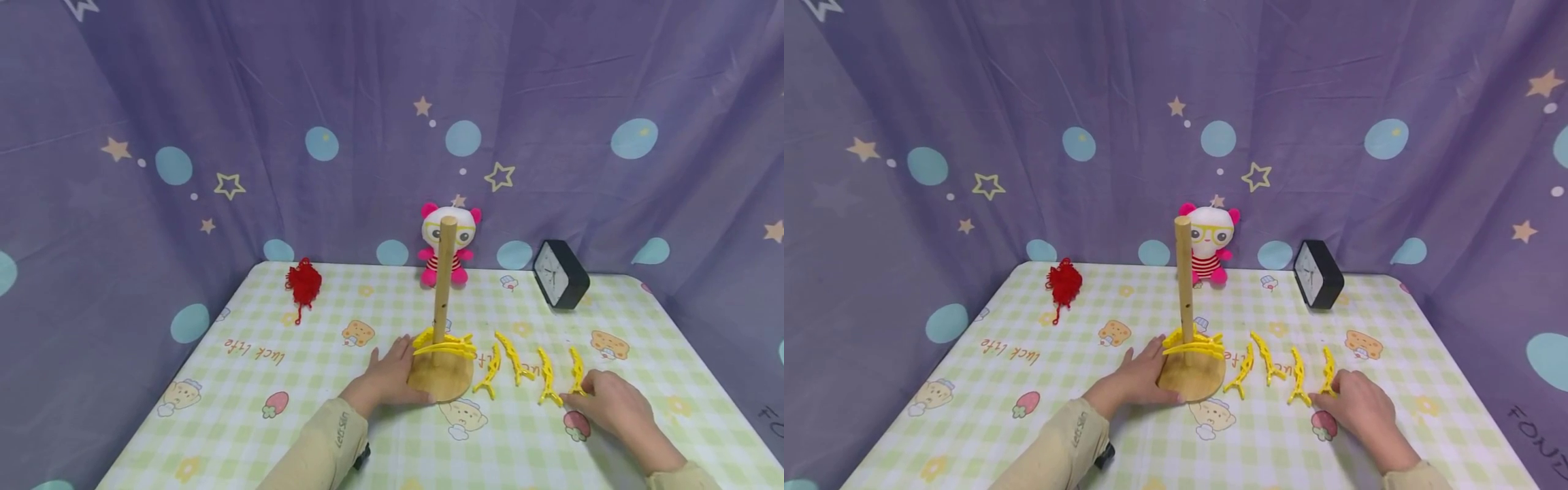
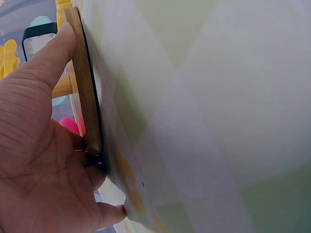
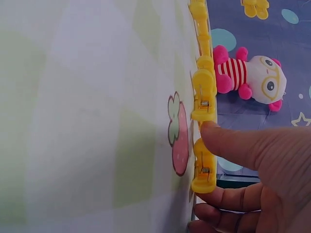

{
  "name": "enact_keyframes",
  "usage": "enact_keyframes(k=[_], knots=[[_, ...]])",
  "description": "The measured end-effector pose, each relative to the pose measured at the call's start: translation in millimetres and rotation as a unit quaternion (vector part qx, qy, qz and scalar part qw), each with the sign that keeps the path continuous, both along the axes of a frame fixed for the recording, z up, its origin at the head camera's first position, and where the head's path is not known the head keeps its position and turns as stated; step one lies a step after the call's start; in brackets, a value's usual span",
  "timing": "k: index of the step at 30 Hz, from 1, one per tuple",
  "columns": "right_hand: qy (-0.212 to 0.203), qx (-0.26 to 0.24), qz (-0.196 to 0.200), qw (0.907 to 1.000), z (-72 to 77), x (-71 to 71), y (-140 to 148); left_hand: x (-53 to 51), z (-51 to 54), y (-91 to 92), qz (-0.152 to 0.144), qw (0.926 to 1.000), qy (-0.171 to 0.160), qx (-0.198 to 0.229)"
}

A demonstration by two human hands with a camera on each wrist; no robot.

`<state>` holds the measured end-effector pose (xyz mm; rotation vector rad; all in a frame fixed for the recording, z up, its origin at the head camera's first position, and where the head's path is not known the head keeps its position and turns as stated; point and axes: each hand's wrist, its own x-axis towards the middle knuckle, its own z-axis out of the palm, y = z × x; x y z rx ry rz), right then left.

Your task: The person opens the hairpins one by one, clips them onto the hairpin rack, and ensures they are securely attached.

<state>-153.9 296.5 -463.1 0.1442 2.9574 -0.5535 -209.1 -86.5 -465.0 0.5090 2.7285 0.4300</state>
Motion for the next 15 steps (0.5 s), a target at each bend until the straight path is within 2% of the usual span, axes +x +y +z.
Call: enact_keyframes(k=[6, 15], knots=[[0.025, -0.004, 0.008, 0.9997, -2.8, 1.5, 0.5, -0.2, -1.2, 0.0, 0.000, 1.0000, 0.001, -0.002], [0.025, -0.001, -0.001, 0.9997, 0.3, -1.5, 3.8, 0.2, 0.5, -0.2, 0.000, 1.0000, 0.000, -0.002]])
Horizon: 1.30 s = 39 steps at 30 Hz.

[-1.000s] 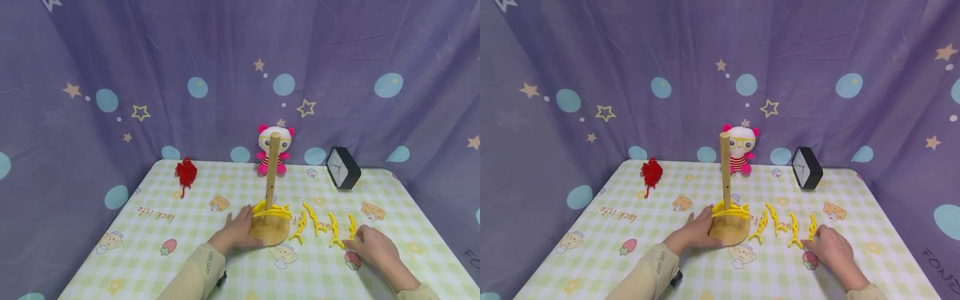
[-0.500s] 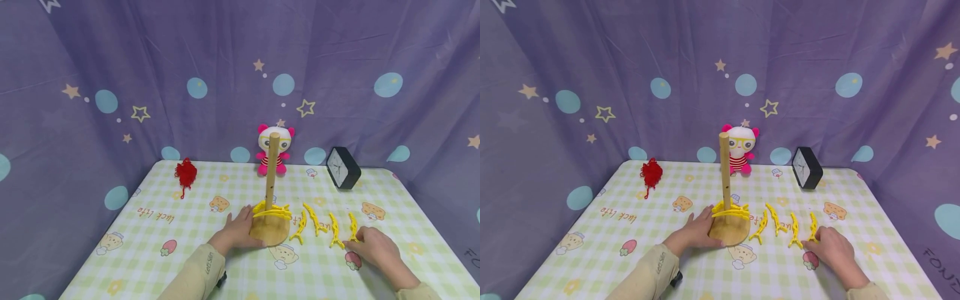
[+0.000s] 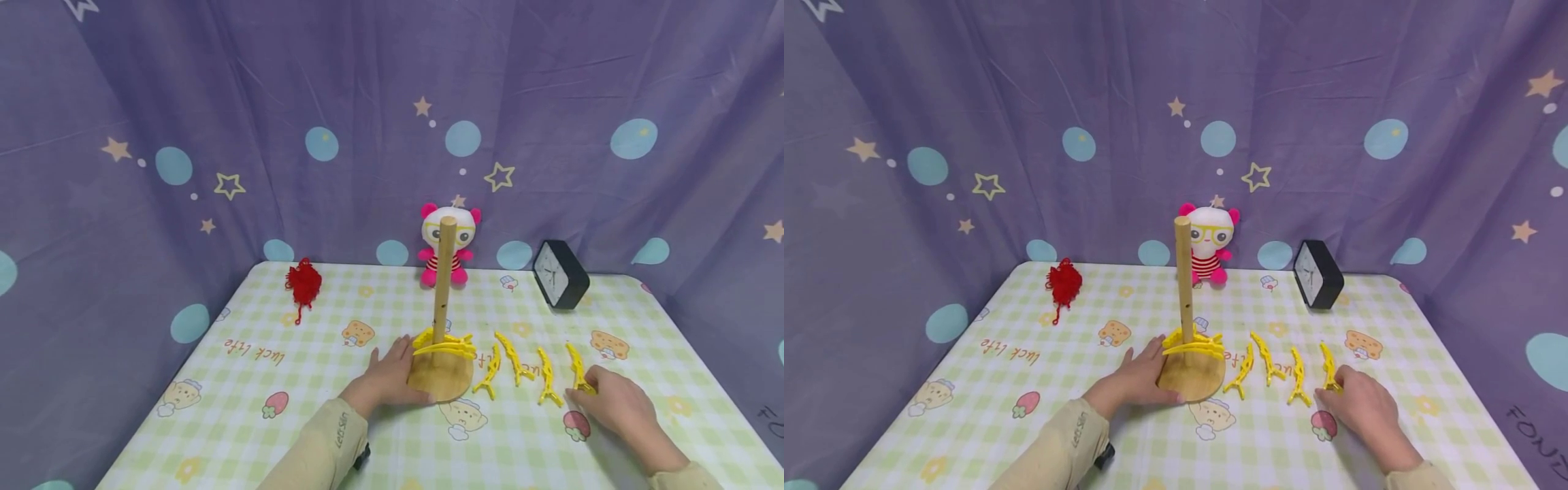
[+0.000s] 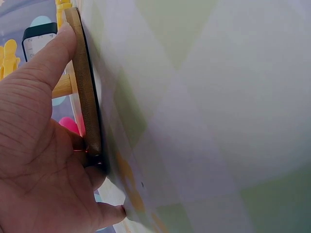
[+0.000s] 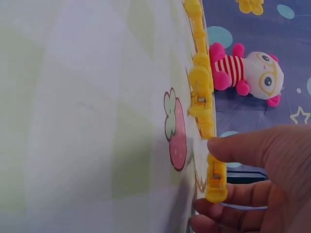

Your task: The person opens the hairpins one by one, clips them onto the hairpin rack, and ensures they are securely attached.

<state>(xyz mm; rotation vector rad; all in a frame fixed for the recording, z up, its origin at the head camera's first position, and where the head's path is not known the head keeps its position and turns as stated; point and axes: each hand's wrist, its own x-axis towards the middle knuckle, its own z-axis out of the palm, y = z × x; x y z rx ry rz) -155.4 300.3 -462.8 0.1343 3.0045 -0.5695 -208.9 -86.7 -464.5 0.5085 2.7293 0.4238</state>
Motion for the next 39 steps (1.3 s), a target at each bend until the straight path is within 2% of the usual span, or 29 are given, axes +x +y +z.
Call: enact_keyframes(k=[7, 12, 16, 22, 34, 39], knots=[[0.022, -0.008, -0.021, 0.9995, 3.8, -2.7, 3, 0.9, 1.3, -0.1, 0.001, 1.0000, 0.000, 0.002], [0.074, -0.028, -0.018, 0.9967, 8.2, 0.5, 2, 0.0, -0.2, -0.1, 0.001, 1.0000, 0.002, 0.001], [0.118, -0.051, -0.012, 0.9917, 11.2, 2.8, -3, 0.0, -0.1, 0.1, 0.002, 1.0000, 0.003, 0.000], [0.163, -0.072, -0.015, 0.9839, 14.3, 3.5, -10, 1.4, 2.4, 0.4, -0.004, 1.0000, 0.004, 0.003], [0.212, -0.093, -0.010, 0.9727, 24.7, 5.8, -20, 0.8, 1.4, 0.4, -0.005, 1.0000, 0.004, 0.001], [0.241, -0.115, 0.007, 0.9636, 28.1, 4.7, -26, 1.2, 2.0, 0.7, -0.005, 1.0000, 0.003, 0.003]])
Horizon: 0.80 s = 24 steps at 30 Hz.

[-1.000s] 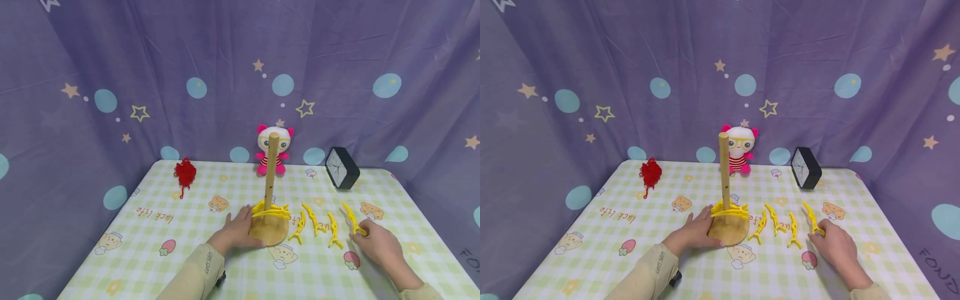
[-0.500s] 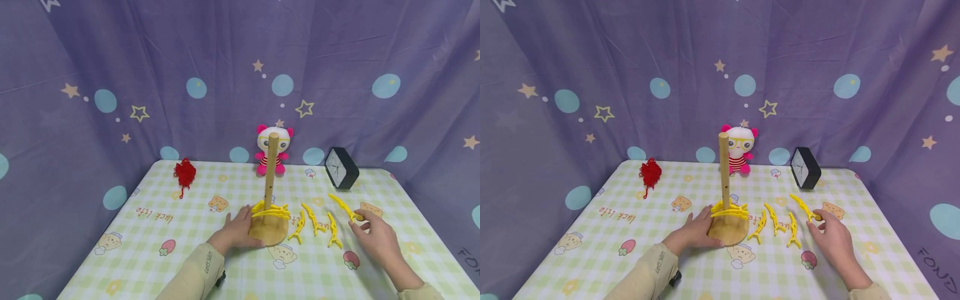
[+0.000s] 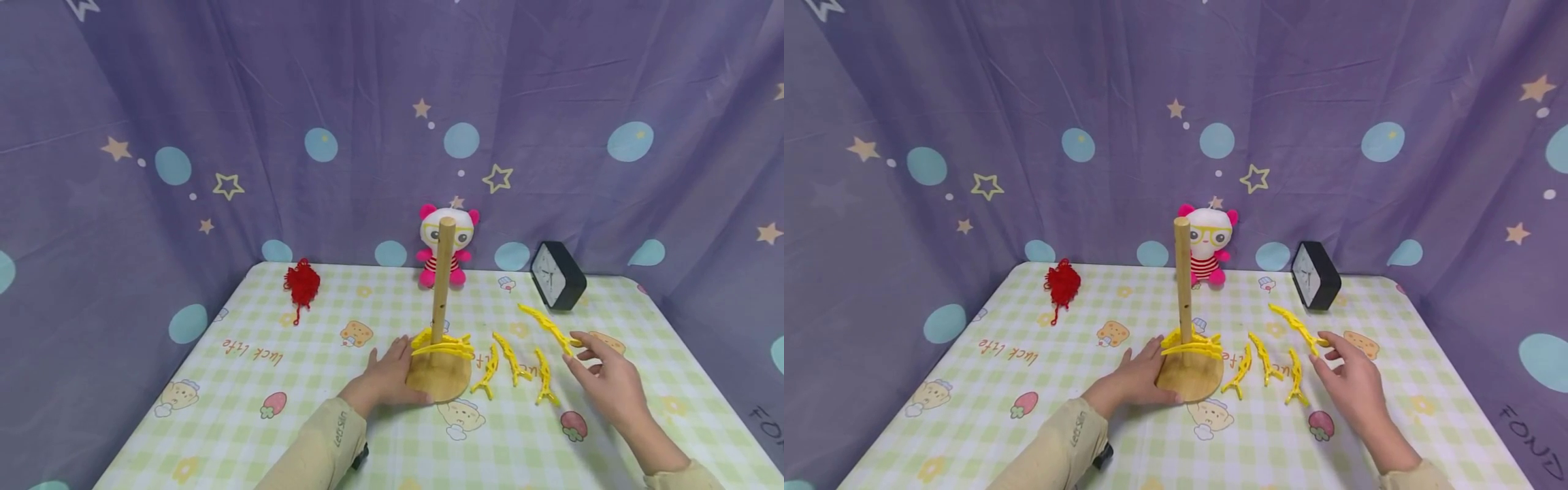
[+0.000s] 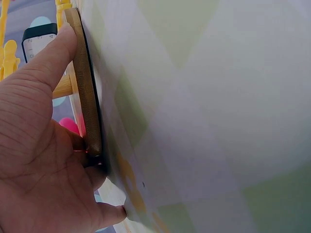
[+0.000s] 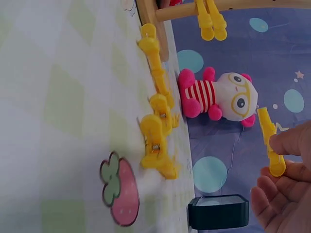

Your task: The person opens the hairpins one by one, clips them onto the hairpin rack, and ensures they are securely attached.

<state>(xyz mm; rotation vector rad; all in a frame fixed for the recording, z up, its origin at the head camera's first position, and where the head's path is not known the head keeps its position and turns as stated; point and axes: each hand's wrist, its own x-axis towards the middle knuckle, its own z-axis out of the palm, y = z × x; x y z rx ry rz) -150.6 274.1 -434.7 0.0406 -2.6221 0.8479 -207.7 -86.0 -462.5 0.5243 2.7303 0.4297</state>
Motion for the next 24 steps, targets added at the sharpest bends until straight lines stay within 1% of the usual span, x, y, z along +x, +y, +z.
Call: enact_keyframes(k=[3, 8, 13, 17, 24], knots=[[0.012, -0.007, 0.014, 0.9998, 2.3, -1.5, -4, 0.8, 1.1, -0.1, 0.001, 1.0000, -0.001, 0.001], [0.021, 0.010, 0.031, 0.9992, 6.4, -3.0, -12, 1.0, 1.1, -0.4, 0.001, 1.0000, -0.002, 0.000], [0.047, 0.031, 0.040, 0.9976, 8.8, -3.7, -18, 1.4, 1.5, 0.1, 0.001, 1.0000, -0.001, 0.004], [0.059, 0.043, 0.045, 0.9963, 10.6, -4.4, -23, 2.0, 1.8, -0.1, 0.002, 1.0000, -0.001, 0.002], [0.091, 0.043, 0.054, 0.9934, 12.6, -6.1, -32, 1.6, 1.3, -0.1, 0.002, 1.0000, 0.001, 0.000]])
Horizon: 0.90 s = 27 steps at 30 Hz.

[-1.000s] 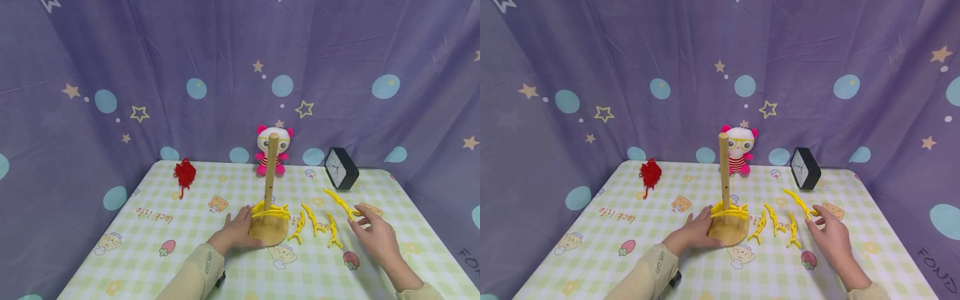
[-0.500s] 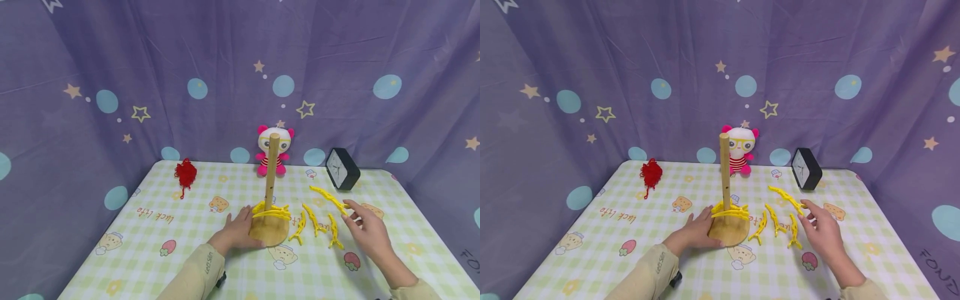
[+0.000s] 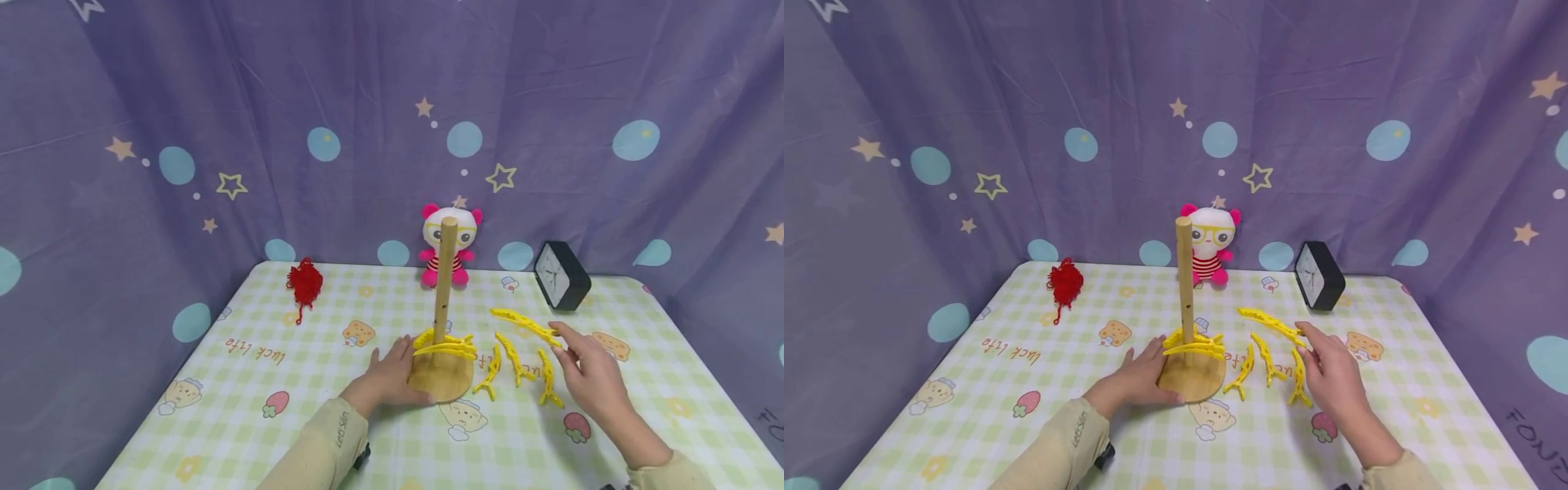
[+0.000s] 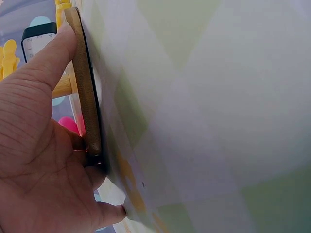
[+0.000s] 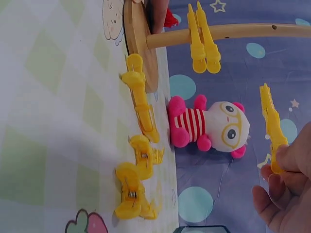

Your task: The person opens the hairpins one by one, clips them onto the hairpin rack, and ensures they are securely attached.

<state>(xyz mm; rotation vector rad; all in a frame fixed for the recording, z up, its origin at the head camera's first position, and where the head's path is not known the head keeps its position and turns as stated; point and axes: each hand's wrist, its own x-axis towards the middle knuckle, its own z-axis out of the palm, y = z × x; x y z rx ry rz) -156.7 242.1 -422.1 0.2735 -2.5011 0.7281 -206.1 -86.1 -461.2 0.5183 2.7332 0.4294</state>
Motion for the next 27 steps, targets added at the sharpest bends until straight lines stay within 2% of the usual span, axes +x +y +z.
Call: enact_keyframes(k=[9, 16, 23, 27], knots=[[-0.003, 0.007, 0.011, 0.9999, -1.9, -0.9, -11, -1.0, -0.1, 1.3, -0.004, 1.0000, 0.006, 0.000], [0.020, 0.004, 0.018, 0.9996, -3.7, -5.7, -24, -1.4, -0.6, 0.8, -0.001, 1.0000, 0.001, -0.001], [-0.027, -0.002, 0.018, 0.9995, -1.7, -14.6, -40, -1.3, -0.4, 0.9, 0.001, 1.0000, 0.001, 0.000], [-0.031, 0.000, 0.026, 0.9992, -2.0, -19.5, -51, -0.9, -0.3, 1.2, 0.005, 1.0000, -0.002, 0.002]])
